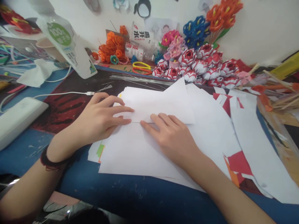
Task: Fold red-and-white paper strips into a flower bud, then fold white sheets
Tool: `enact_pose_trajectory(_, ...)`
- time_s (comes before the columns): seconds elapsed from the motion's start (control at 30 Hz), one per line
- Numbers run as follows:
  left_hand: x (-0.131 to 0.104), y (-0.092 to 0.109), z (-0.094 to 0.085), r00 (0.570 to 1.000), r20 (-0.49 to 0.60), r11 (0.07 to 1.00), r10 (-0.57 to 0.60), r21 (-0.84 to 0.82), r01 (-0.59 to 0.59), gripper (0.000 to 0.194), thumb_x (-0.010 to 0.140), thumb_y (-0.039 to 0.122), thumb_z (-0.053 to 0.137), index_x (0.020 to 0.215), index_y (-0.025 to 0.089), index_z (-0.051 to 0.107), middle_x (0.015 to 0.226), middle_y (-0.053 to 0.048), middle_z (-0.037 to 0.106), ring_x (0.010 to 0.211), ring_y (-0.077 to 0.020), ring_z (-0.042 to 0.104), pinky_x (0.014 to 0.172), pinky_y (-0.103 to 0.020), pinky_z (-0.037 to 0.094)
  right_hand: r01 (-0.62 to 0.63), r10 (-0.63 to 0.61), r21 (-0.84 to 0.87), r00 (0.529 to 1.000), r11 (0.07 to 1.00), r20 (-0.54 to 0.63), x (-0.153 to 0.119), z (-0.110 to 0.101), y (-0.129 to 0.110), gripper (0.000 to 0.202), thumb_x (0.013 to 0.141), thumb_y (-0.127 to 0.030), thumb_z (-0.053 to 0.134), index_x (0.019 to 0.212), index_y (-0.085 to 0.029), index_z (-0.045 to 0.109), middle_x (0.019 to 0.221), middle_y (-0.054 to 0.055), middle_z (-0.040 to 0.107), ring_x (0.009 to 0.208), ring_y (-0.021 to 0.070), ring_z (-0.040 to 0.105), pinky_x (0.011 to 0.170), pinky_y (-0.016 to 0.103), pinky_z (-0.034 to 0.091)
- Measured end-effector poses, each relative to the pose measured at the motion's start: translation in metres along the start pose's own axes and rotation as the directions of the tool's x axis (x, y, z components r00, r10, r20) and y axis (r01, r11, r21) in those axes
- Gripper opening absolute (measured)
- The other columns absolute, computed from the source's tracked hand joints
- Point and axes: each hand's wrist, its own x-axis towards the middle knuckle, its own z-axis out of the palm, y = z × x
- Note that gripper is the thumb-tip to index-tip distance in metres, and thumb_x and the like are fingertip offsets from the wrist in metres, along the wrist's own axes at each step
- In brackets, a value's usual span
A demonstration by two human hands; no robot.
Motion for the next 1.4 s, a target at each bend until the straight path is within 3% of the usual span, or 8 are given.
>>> enact_pose_trajectory(0.17,0.002,0.006,0.002,1.000,-0.031,1.000,-0.004,0.012,0.004,0.039,0.091,0.008,0.055,0.117,0.031,0.073,0.134,0.000,0.067,0.115,-0.0262,0.057,0.095,-0.048,0.038,0.005,-0.005,0.002,0.998,1.000,-0.058,0.000,0.001,0.000,0.042,0.090,-0.001,0.045,0.121,-0.014,0.070,0.115,0.013,0.071,0.100,0.0282,0.065,0.080,0.040,0.052)
enact_pose_trajectory(0.3,0.004,0.010,0.008,0.998,0.056,0.999,0.030,-0.026,-0.028,0.052,0.088,0.004,0.053,0.128,0.034,0.068,0.143,-0.002,0.061,0.119,-0.0272,0.056,0.095,-0.047,0.038,-0.007,0.007,0.001,0.997,1.000,-0.071,-0.001,0.001,0.000,0.040,0.089,0.001,0.045,0.116,-0.011,0.071,0.113,0.013,0.073,0.098,0.0266,0.066,0.076,0.037,0.051)
enact_pose_trajectory(0.67,-0.008,-0.010,-0.012,0.993,0.122,1.000,0.000,-0.022,0.003,0.038,0.083,0.001,0.056,0.096,0.029,0.079,0.133,0.000,0.065,0.124,-0.0284,0.051,0.100,-0.049,0.036,-0.022,0.023,0.020,0.999,1.000,-0.035,-0.001,-0.001,-0.001,0.043,0.083,0.005,0.047,0.115,-0.012,0.071,0.114,0.011,0.073,0.100,0.0267,0.066,0.076,0.038,0.051)
enact_pose_trajectory(0.87,-0.004,-0.004,-0.011,1.000,0.014,0.999,-0.003,0.046,0.002,0.034,0.090,0.003,0.045,0.085,0.020,0.074,0.134,-0.004,0.064,0.115,-0.0253,0.056,0.093,-0.045,0.040,-0.014,0.015,0.021,0.999,1.000,-0.051,-0.001,0.000,0.000,0.042,0.084,0.004,0.047,0.115,-0.012,0.071,0.113,0.011,0.073,0.100,0.0270,0.067,0.077,0.038,0.051)
enact_pose_trajectory(0.97,0.000,0.004,-0.010,1.000,-0.021,0.998,0.018,0.065,-0.016,0.033,0.093,0.005,0.043,0.082,0.019,0.071,0.121,-0.005,0.070,0.105,-0.0229,0.058,0.089,-0.043,0.041,-0.020,0.021,0.025,0.999,0.999,-0.048,-0.001,0.000,0.000,0.043,0.085,0.004,0.046,0.115,-0.013,0.071,0.113,0.011,0.073,0.099,0.0260,0.066,0.076,0.037,0.051)
enact_pose_trajectory(1.07,0.001,0.008,-0.007,0.998,-0.039,0.997,-0.043,0.055,0.045,0.026,0.096,0.012,0.047,0.092,0.020,0.070,0.114,-0.006,0.071,0.100,-0.0232,0.059,0.085,-0.041,0.040,-0.020,0.021,0.032,0.999,0.999,-0.040,-0.002,0.000,0.001,0.044,0.085,0.004,0.046,0.117,-0.013,0.070,0.114,0.011,0.073,0.100,0.0260,0.066,0.076,0.037,0.051)
enact_pose_trajectory(1.2,0.001,0.002,0.003,0.973,0.021,0.968,-0.232,-0.096,0.233,0.019,0.099,0.023,0.051,0.106,0.018,0.067,0.109,-0.008,0.071,0.095,-0.0226,0.059,0.079,-0.037,0.041,-0.042,0.045,0.074,0.998,0.996,-0.032,-0.003,0.001,0.002,0.044,0.085,0.004,0.047,0.119,-0.014,0.070,0.114,0.011,0.072,0.102,0.0261,0.065,0.080,0.037,0.051)
enact_pose_trajectory(1.4,0.001,-0.010,0.017,0.955,0.091,0.918,-0.283,-0.264,0.297,0.027,0.096,0.025,0.058,0.121,0.021,0.067,0.122,-0.007,0.068,0.112,-0.0247,0.057,0.093,-0.039,0.042,-0.204,0.230,0.291,0.972,0.935,-0.057,0.012,0.004,-0.005,0.024,0.093,-0.011,0.056,0.111,-0.015,0.071,0.104,0.010,0.072,0.097,0.0247,0.064,0.084,0.039,0.050)
